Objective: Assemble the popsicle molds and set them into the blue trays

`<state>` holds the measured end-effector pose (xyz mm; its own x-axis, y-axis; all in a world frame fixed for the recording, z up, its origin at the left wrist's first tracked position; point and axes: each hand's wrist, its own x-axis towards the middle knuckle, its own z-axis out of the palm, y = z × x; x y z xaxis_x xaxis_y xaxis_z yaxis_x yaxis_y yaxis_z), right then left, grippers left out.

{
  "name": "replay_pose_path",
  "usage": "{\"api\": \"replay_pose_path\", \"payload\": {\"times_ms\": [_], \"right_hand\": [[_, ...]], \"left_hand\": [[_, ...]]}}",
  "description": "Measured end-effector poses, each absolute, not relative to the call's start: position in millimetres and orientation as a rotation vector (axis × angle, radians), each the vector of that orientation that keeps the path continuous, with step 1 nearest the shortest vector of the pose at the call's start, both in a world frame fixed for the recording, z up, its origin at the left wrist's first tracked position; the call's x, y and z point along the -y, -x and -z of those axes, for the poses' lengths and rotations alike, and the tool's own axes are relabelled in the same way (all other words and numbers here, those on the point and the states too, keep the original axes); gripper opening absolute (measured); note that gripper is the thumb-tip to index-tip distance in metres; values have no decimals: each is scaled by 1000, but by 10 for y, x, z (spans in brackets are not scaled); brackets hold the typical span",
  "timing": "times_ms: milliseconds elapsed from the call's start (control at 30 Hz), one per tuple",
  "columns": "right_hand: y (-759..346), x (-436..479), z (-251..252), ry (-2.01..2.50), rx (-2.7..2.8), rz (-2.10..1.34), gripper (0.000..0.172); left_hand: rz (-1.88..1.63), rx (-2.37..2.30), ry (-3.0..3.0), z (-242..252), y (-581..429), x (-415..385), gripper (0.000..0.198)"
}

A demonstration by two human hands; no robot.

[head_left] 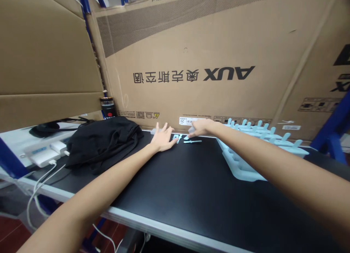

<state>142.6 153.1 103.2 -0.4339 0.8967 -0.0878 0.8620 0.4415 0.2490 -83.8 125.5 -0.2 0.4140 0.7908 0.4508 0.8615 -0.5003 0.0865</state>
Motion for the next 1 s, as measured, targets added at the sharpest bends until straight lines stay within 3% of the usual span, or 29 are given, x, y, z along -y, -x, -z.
{"api": "replay_pose_path", "payload": {"times_ms": [200, 400, 500, 633, 700, 1000], "right_hand": [[-1520, -1514, -886, -1435, -2421, 91, 41], [-1399, -1455, -669, -1473, -2435, 145, 32], [-1308, -1492, -673, -1552, -2473, 95, 39], [-1175, -1506, -790, -1641, -2571, 96, 69], [-1082, -1491, -859, -1659, -2608, 187, 76], [-528, -1287, -834, -1512, -2631, 824, 31]], "left_hand": [[780, 1774, 2227, 71, 1086, -1402, 45], [785, 1942, 2265, 128, 1293, -1486, 48], [783, 1936, 2331, 104, 1372, -1532, 51], [794, 1858, 2451, 74, 1497, -1609, 53], [815, 1839, 2485, 76, 1553, -1645, 52], [1046, 1923, 2507, 102, 1687, -1691, 50]]}}
